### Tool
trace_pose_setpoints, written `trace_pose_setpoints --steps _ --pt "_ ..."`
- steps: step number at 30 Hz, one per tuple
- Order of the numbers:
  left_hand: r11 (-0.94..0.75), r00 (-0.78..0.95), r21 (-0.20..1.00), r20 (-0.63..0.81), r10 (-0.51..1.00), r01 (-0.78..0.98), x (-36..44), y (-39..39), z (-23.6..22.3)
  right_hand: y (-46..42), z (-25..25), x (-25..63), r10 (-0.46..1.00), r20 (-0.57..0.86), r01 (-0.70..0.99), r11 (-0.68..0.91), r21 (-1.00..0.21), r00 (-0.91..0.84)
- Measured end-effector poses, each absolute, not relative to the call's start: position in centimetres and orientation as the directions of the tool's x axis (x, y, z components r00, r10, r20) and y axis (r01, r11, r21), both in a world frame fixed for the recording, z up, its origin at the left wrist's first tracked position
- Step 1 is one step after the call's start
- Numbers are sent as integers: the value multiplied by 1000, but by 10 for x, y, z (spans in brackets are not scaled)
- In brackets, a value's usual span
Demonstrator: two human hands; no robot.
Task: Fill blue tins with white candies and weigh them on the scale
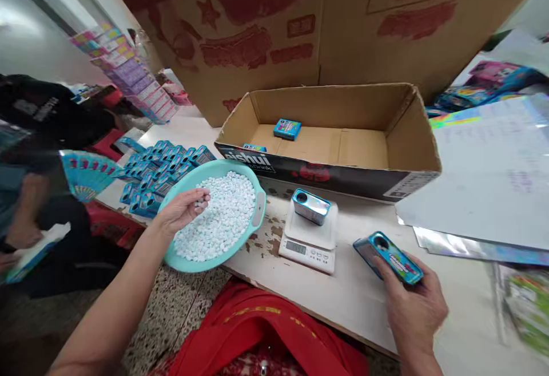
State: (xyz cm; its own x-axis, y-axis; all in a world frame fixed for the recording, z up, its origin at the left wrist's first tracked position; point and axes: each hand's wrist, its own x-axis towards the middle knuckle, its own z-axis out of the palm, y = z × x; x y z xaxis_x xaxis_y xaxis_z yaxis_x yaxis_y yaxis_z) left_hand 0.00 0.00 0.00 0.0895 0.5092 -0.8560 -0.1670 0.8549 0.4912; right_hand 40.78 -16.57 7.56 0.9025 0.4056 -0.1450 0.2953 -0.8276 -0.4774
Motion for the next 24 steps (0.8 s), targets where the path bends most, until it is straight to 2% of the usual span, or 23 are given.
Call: trace_pose_setpoints --steps 2,4,6,8,11,15,20,24 --pt "877 123 476 -876 466 66 1 7 -9 -167 75 406 410 -151 279 -804 -525 899" --pt "818 181 491 -871 457 299 8 18 -14 -168 74 406 418 -148 271 -782 -561 896" --pt "666 273 526 -848 454 529 24 35 -11 -169 71 406 434 -139 280 -762 -584 890" --pt "460 401 616 -777 485 639 53 53 2 -170 69 407 448 -132 288 -745 -602 884" --pt "204 613 738 -655 441 643 111 74 27 -171 67 407 451 -138 276 -730 -626 882" --pt "0 779 828 -527 340 560 184 80 48 -172 65 409 454 -146 268 -723 -636 879" --pt "-330 860 800 -418 292 501 222 67 42 -173 63 410 480 -134 276 -685 -674 867" --pt "-427 880 773 -366 302 469 222 60 34 -172 65 409 487 -124 272 -660 -700 864"
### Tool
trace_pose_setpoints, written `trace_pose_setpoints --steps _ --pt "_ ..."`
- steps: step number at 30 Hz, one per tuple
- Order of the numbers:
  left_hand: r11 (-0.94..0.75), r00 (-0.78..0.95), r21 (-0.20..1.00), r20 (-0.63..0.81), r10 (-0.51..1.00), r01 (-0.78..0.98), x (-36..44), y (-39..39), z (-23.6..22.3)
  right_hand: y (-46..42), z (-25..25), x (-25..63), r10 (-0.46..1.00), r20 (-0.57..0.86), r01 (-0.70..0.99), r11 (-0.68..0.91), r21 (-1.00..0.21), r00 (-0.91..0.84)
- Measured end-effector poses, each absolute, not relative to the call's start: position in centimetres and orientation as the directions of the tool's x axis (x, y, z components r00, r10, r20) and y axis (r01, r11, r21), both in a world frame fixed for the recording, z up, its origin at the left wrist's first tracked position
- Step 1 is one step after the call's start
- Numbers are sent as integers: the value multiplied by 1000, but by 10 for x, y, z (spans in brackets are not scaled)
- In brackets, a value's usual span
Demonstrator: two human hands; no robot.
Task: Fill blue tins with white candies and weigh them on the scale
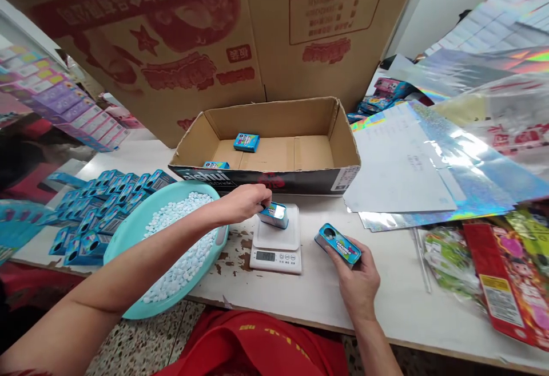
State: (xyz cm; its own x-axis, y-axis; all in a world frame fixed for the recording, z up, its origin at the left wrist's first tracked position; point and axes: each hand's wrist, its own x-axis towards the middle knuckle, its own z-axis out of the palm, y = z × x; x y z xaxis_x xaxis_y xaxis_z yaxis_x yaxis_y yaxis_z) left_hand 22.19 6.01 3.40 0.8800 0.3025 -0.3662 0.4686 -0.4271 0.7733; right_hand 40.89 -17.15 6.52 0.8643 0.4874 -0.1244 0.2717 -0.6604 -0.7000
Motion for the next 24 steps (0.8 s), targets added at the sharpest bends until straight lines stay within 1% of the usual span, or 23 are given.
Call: trace_pose_setpoints --steps 4,8,11,13,15,17,19,22,24 --pt "-438 880 771 -338 334 462 219 58 34 -171 66 410 492 -127 279 -666 -691 861" --pt "-387 874 801 -322 364 457 219 62 40 -174 63 412 498 -125 302 -687 -660 858" --pt "-282 831 838 -307 463 467 213 70 48 -175 62 413 503 -117 308 -680 -666 856" --pt "-205 777 856 -297 555 474 201 76 55 -175 63 413 503 -109 307 -671 -675 857" --pt "-147 728 861 -307 614 487 183 80 60 -174 63 413 507 -106 309 -664 -681 856" --pt "-93 687 850 -348 638 518 161 80 61 -173 63 413 514 -107 310 -656 -688 851" --pt "-25 646 818 -435 627 574 136 76 58 -172 64 412 517 -103 311 -650 -693 850" --pt "53 591 744 -570 570 666 99 63 46 -170 65 412 509 -105 305 -655 -692 854" --pt "41 543 672 -632 553 740 77 51 33 -169 65 411 503 -117 292 -659 -693 856"
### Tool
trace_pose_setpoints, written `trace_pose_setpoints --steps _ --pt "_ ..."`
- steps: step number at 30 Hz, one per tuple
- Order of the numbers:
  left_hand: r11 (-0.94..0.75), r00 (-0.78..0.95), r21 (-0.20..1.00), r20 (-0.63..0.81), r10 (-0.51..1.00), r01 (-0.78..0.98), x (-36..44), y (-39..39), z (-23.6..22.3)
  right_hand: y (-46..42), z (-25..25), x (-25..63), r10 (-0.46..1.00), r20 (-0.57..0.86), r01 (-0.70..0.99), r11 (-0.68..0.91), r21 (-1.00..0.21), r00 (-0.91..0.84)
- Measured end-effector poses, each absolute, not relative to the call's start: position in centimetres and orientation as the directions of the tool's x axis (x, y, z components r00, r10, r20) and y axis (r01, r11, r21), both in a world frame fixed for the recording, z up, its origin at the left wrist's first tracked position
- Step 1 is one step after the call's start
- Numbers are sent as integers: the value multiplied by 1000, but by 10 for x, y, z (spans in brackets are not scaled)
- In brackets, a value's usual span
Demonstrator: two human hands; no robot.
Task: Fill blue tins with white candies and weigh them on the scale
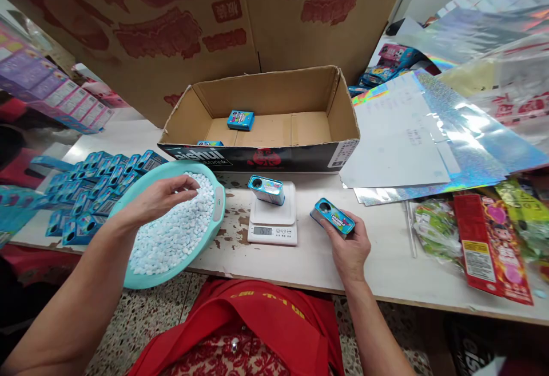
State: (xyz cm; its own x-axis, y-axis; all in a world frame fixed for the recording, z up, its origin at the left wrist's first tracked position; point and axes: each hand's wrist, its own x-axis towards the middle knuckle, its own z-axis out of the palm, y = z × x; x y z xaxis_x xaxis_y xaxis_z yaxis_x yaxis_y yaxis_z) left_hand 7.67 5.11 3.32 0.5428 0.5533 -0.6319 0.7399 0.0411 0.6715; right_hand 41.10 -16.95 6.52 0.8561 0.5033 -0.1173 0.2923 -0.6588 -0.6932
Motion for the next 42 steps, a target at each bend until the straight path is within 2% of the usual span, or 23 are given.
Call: trace_pose_setpoints --steps 4,6,13,18,23,26,30,34,36,38,40,42 --pt "-51 371 419 -733 570 907 46 25 8 -170 65 411 488 -136 268 -667 -696 862" --pt "-80 343 357 -778 526 931 40 15 0 -171 64 412 481 -148 259 -677 -689 864" --pt "-133 370 351 -799 474 927 41 8 -2 -176 62 414 494 -126 302 -693 -655 860" --pt "-63 357 377 -791 497 924 39 12 1 -173 63 413 478 -145 268 -689 -674 866" --pt "36 291 385 -752 591 922 32 15 1 -173 64 412 493 -144 279 -683 -676 858" --pt "36 297 380 -776 557 924 27 16 -1 -173 63 412 490 -136 285 -685 -670 861" --pt "187 288 455 -779 556 871 27 23 0 -171 64 412 471 -148 268 -702 -659 869" --pt "328 395 685 -674 625 650 63 37 14 -171 63 411 467 -163 247 -695 -676 869" --pt "261 501 782 -578 645 566 97 42 25 -172 63 412 458 -171 238 -704 -669 872" --pt "105 601 851 -445 664 515 136 45 33 -173 62 413 447 -174 233 -714 -660 877" --pt "-41 690 882 -337 640 469 170 46 36 -173 63 413 430 -189 219 -732 -646 883" --pt "-146 752 874 -301 587 464 195 45 35 -172 63 413 410 -214 194 -750 -633 887"
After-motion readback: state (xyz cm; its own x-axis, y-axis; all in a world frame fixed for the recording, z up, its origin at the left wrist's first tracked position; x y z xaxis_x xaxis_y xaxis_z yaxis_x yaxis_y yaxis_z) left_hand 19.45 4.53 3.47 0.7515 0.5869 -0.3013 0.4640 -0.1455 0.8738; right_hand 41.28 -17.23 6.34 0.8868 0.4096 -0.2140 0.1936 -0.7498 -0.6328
